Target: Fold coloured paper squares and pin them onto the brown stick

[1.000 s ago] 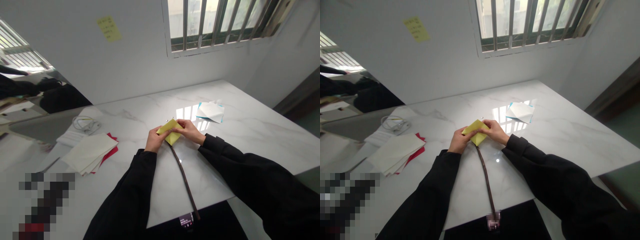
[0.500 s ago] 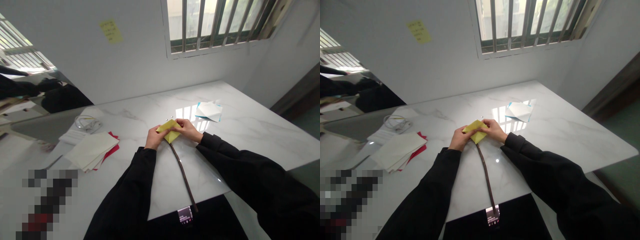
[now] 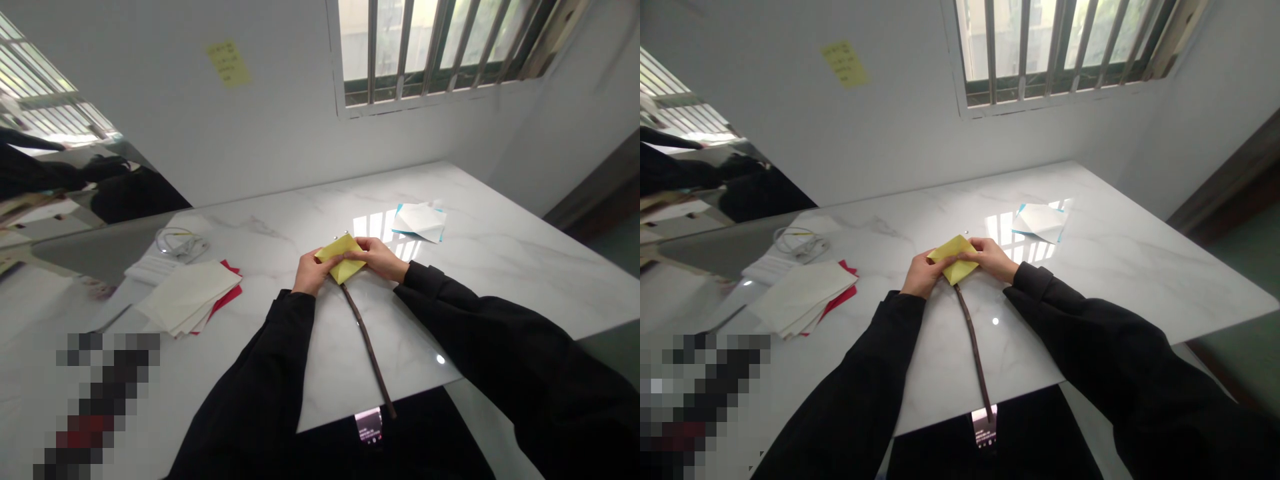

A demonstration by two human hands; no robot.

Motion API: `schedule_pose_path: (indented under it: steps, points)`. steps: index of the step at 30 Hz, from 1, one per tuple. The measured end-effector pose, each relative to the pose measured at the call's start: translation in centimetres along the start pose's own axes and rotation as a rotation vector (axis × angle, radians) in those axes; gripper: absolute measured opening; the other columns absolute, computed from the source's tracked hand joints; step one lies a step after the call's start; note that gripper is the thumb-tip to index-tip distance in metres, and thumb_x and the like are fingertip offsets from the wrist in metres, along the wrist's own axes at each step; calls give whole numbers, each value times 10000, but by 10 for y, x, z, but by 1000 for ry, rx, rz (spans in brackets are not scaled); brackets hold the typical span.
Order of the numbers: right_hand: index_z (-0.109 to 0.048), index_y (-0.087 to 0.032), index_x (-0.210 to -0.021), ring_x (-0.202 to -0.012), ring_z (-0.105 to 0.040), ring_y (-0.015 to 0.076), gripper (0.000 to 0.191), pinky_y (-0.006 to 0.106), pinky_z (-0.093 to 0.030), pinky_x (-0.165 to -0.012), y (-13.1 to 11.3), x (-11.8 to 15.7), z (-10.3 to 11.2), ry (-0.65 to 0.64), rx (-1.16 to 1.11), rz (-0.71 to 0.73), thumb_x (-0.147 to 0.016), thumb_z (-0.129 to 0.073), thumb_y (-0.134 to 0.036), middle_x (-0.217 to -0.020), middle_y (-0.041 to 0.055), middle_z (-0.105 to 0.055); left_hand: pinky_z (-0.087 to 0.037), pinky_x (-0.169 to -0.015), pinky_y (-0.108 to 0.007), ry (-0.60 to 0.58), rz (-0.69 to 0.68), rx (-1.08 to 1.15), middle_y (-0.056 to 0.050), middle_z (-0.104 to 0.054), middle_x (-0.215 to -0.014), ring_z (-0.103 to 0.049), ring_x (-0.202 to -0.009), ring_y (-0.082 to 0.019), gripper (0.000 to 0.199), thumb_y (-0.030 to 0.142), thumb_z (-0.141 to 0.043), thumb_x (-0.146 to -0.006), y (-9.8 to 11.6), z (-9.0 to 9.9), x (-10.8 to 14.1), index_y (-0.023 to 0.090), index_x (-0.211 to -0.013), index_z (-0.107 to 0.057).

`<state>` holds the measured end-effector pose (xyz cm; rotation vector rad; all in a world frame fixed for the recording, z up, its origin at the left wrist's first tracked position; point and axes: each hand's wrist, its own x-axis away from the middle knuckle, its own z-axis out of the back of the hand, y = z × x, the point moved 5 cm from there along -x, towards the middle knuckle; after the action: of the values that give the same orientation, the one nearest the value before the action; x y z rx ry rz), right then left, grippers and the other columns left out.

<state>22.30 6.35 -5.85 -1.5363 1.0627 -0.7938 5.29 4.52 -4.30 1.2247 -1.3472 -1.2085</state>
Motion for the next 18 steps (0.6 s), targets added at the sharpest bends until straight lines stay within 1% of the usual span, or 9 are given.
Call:
schedule_pose_path:
  steps: [4, 10, 13, 16, 18]
  points:
    - [-760, -184, -1063, -861, -716, 208, 440, 339, -576, -820, -3, 2, 0, -21, -7, -13, -721, -909, -418, -1025, 56, -786, -535, -716, -295, -4, 2, 19, -49, -757, -802, -694, -748, -211, 535, 445, -995, -526, -1, -1, 1, 117, -885, -772]
    - [-760, -178, -1057, -852, -709, 200, 435, 316, -567, -805, -7, 4, -4, -22, 12, 0, -723, -904, -415, -1022, 48, -782, -525, -674, -284, 24, -2, -25, -50, -753, -777, -687, -727, -208, 541, 460, -992, -522, -1, 1, -1, 113, -877, -777]
    - [-749, -180, -1065, -868, -710, 204, 448, 318, -571, -816, -8, 5, -5, -24, 16, 4, -728, -899, -434, -1025, 49, -777, -540, -691, -294, 15, 2, -18, -57, -760, -796, -703, -751, -221, 547, 454, -994, -519, -1, 0, -1, 115, -888, -776]
    - [-714, -181, -1093, -917, -707, 219, 474, 338, -580, -832, -12, 5, -6, -14, 78, 49, -753, -875, -470, -1049, 63, -760, -566, -727, -318, 17, 14, 1, -72, -772, -825, -726, -803, -246, 554, 440, -998, -516, -1, -1, -1, 113, -903, -774]
    - [-671, -193, -1163, -951, -695, 228, 549, 348, -587, -825, -18, 6, -4, 42, 184, 132, -747, -880, -484, -1060, 70, -733, -586, -764, -347, 31, 23, 38, -87, -780, -847, -737, -845, -269, 563, 427, -1004, -507, 0, -2, 0, 109, -909, -770]
